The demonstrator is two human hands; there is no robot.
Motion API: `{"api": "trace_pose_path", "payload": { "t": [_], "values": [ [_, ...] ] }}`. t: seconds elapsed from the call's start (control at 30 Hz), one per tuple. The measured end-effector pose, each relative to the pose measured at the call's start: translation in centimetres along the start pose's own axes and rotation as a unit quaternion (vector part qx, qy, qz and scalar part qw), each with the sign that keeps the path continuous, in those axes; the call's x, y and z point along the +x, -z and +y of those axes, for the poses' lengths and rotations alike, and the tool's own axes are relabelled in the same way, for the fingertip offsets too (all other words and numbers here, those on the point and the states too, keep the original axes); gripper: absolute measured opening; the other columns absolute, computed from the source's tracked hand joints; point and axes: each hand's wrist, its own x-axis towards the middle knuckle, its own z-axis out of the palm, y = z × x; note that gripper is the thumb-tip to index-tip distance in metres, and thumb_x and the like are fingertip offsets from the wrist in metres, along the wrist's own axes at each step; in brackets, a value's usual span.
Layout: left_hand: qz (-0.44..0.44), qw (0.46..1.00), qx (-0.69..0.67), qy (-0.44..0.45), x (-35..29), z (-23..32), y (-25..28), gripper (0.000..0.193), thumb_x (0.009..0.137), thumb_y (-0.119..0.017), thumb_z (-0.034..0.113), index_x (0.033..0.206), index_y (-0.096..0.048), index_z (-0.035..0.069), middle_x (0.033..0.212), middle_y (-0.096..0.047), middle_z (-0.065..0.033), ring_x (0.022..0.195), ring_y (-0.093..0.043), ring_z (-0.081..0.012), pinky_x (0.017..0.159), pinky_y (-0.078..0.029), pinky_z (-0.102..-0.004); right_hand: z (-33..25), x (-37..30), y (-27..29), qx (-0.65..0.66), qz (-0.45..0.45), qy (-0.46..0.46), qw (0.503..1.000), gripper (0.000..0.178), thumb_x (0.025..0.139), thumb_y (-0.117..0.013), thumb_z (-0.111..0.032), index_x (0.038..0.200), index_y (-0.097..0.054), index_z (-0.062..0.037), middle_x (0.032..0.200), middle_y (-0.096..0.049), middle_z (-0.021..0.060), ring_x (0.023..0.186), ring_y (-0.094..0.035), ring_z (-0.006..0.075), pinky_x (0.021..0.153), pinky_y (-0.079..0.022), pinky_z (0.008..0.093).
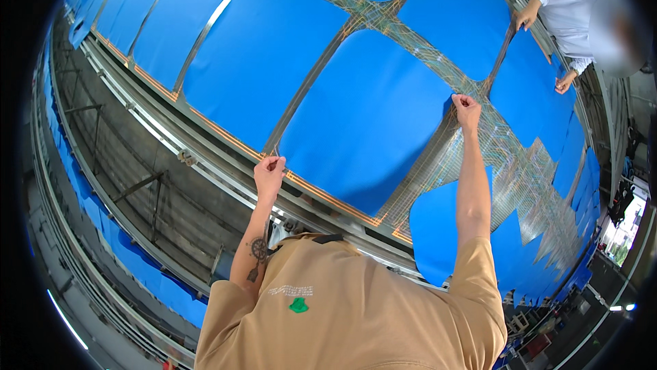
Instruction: The person places blue protective film sheets onto a curved metal surface, aligning them within a grid pattern and smoothing each sheet by hand. A second person assists by placing additional sheets nearby.
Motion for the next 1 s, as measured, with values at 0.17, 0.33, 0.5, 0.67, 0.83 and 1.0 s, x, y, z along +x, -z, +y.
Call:
{"api": "trace_pose_path", "payload": {
  "t": [0.17, 0.33, 0.5, 0.67, 0.83, 1.0],
  "values": [
    [-0.001, 1.000, 0.013, -0.006, 0.2, -0.4, 0.2, 0.023, 0.096, -0.076, 0.018, 0.103, -0.074, -0.004, 0.082, -0.070, -0.0031, 0.072, -0.064, -0.0079, 0.060, -0.055, -0.0253, -0.1, 0.0, 0.0, -0.007, 0.011, 0.021, 1.000, 0.028, 0.086, -0.085, -0.023, 0.092, -0.078, 0.0028, 0.078, -0.072, 0.0013, 0.069, -0.061, 0.0077, 0.064, -0.049, 0.0259],
    [0.014, 0.998, 0.024, -0.059, 0.4, -1.3, -0.2, 0.025, 0.096, -0.077, 0.020, 0.099, -0.069, -0.004, 0.074, -0.065, -0.0038, 0.066, -0.059, -0.0077, 0.054, -0.049, -0.0268, -0.5, -0.5, 0.2, -0.016, 0.025, 0.018, 0.999, 0.034, 0.086, -0.085, -0.027, 0.102, -0.074, 0.0006, 0.080, -0.071, 0.0025, 0.071, -0.063, 0.0101, 0.066, -0.051, 0.0283],
    [-0.007, 0.916, 0.227, -0.329, -4.8, 6.1, -7.1, 0.028, 0.094, -0.072, 0.017, 0.112, -0.061, -0.001, 0.105, -0.066, -0.0158, 0.094, -0.064, -0.0301, 0.082, -0.051, -0.0431, -5.0, -7.4, -2.6, -0.215, 0.110, 0.270, 0.932, 0.037, 0.090, -0.073, -0.018, 0.120, -0.062, 0.0008, 0.131, -0.061, 0.0252, 0.120, -0.058, 0.0441, 0.104, -0.046, 0.0515],
    [-0.214, 0.675, 0.394, -0.586, 0.1, 11.9, -21.7, 0.054, 0.103, -0.052, 0.024, 0.152, -0.046, 0.002, 0.158, -0.044, -0.0191, 0.149, -0.036, -0.0410, 0.123, -0.029, -0.0526, -8.9, -16.3, -8.6, -0.228, -0.164, 0.307, 0.909, 0.058, 0.096, -0.061, -0.019, 0.147, -0.047, 0.0051, 0.159, -0.042, 0.0244, 0.149, -0.039, 0.0411, 0.124, -0.029, 0.0530],
    [-0.196, 0.624, 0.394, -0.646, 10.8, 17.3, -29.9, 0.062, 0.105, -0.049, 0.033, 0.158, -0.040, 0.004, 0.165, -0.039, -0.0156, 0.153, -0.033, -0.0360, 0.125, -0.026, -0.0536, -9.1, -7.9, -9.4, -0.322, -0.148, 0.326, 0.876, 0.064, 0.102, -0.053, -0.035, 0.155, -0.043, -0.0011, 0.165, -0.037, 0.0191, 0.154, -0.032, 0.0372, 0.126, -0.025, 0.0515],
    [-0.064, 0.644, 0.426, -0.632, 16.2, 19.7, -28.5, 0.062, 0.106, -0.048, 0.031, 0.158, -0.037, 0.000, 0.165, -0.037, -0.0200, 0.153, -0.033, -0.0381, 0.125, -0.025, -0.0532, -10.9, -0.4, -13.6, -0.303, -0.030, 0.306, 0.902, 0.073, 0.102, -0.053, -0.046, 0.157, -0.040, -0.0004, 0.167, -0.032, 0.0218, 0.155, -0.028, 0.0409, 0.126, -0.023, 0.0537]
  ]
}}
